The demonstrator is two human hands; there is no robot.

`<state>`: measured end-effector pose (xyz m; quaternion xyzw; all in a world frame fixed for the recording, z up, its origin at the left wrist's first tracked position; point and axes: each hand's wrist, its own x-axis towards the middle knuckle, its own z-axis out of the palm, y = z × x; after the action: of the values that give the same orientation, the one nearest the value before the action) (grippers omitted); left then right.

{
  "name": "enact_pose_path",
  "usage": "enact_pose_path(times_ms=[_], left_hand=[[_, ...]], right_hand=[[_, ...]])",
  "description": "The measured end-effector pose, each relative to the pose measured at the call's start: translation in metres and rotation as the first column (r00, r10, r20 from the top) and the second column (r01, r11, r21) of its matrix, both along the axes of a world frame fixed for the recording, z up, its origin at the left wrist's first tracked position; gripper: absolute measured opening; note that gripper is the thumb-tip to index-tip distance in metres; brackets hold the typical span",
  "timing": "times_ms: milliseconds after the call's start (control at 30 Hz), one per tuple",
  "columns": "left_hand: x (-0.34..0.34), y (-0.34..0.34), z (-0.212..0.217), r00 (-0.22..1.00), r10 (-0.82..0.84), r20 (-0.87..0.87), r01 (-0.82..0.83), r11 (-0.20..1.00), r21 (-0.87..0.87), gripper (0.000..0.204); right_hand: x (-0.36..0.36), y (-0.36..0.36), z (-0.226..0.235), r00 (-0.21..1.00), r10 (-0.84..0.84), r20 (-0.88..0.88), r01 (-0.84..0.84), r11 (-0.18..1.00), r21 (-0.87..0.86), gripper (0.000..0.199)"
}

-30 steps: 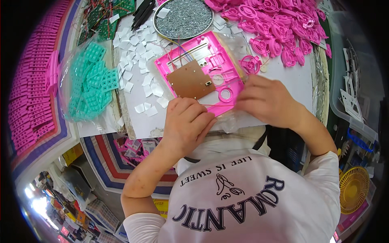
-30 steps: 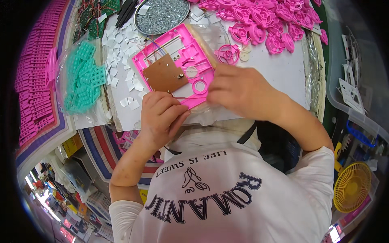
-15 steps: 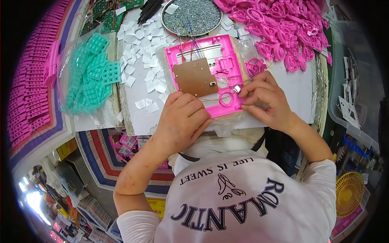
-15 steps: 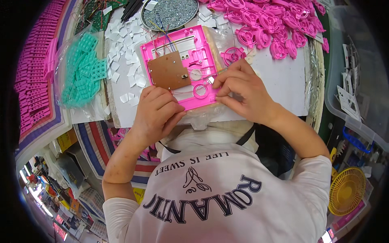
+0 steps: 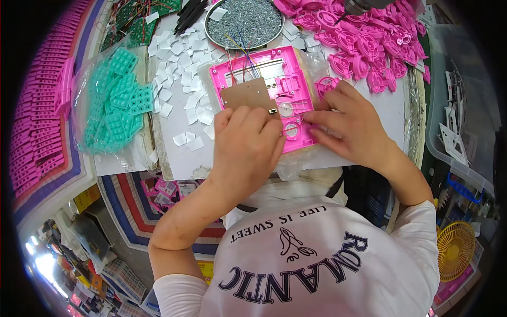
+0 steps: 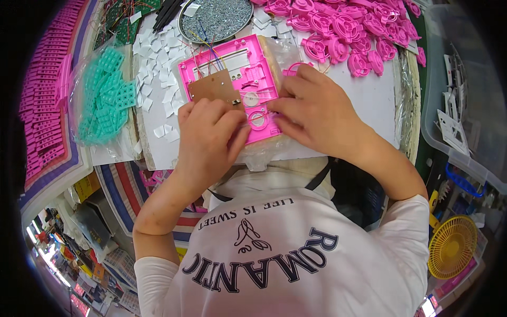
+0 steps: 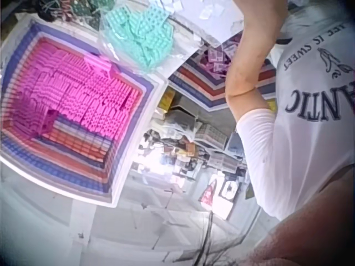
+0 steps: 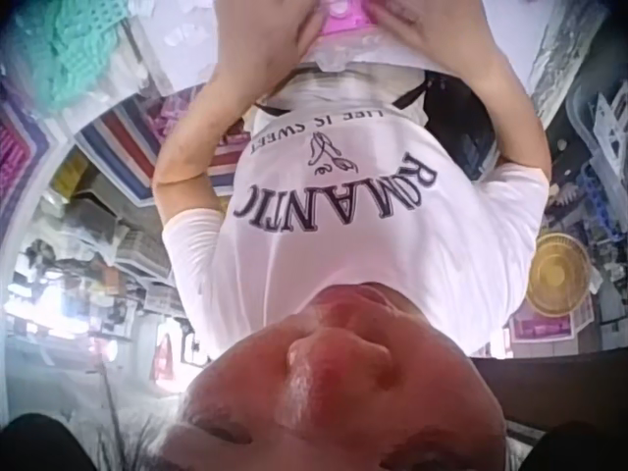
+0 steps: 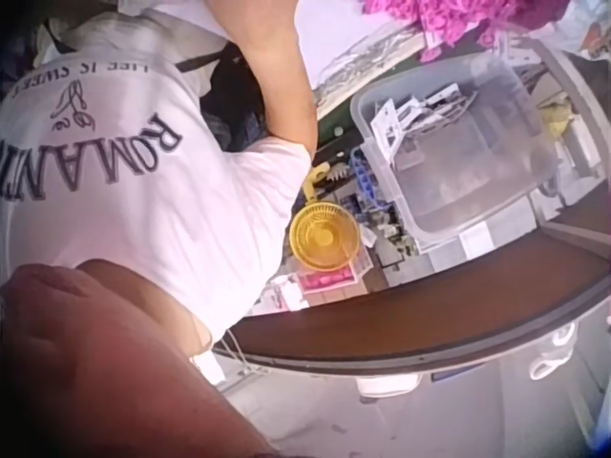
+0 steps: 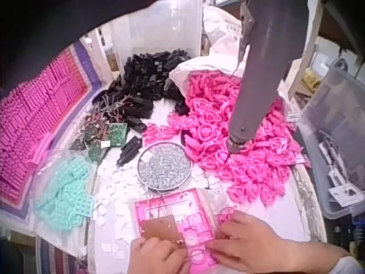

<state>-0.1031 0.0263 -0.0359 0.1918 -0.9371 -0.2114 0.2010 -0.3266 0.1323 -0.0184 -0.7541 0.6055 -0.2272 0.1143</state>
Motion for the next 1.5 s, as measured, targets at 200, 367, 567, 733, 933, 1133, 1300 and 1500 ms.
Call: enact_pose_path(times_ms=[200,367,567,733,933,1133,1300,1500], left_hand=[[-0.001,-0.009,-0.001,1.0,-0.018,-0.021,0.02,0.995,0.098,0.011],[0.01,0.0,0.002,0.99,0.046,-0.135,-0.022,0.985,0.171,0.022],[0.031,0.018,-0.016,0.994,-0.074,-0.084,0.08,0.995,0.062,0.027],[0.032,0.018,-0.021,0.993,-0.054,-0.102,0.059,0.997,0.049,0.019],[0.032,0.015,-0.023,0.992,-0.056,-0.112,0.064,0.996,0.062,0.016],[0.03,0.02,-0.017,0.992,-0.061,-0.107,0.068,0.996,0.065,0.025],[0.013,0.032,-0.012,0.985,-0.163,-0.053,0.163,0.987,-0.008,0.048],[0.014,0.035,-0.018,0.973,-0.224,0.058,0.231,0.955,-0.183,0.048]], right_hand=[[0.007,-0.007,-0.005,0.996,0.009,-0.09,-0.01,1.0,-0.015,0.02],[0.004,0.002,0.006,0.998,0.055,0.022,-0.055,0.999,-0.003,0.019],[0.023,0.009,0.017,0.954,0.176,-0.244,-0.16,0.983,0.085,0.013],[0.036,0.004,0.032,0.879,0.238,-0.412,-0.185,0.969,0.164,0.015],[0.015,-0.007,0.015,0.918,0.337,-0.208,-0.307,0.937,0.163,0.017],[-0.001,0.02,-0.026,0.978,0.149,0.146,-0.15,0.989,-0.005,0.02],[-0.001,0.025,-0.036,0.978,0.122,0.167,-0.11,0.991,-0.079,0.022],[0.015,0.043,-0.025,0.979,0.047,-0.201,-0.072,0.99,-0.119,0.031]])
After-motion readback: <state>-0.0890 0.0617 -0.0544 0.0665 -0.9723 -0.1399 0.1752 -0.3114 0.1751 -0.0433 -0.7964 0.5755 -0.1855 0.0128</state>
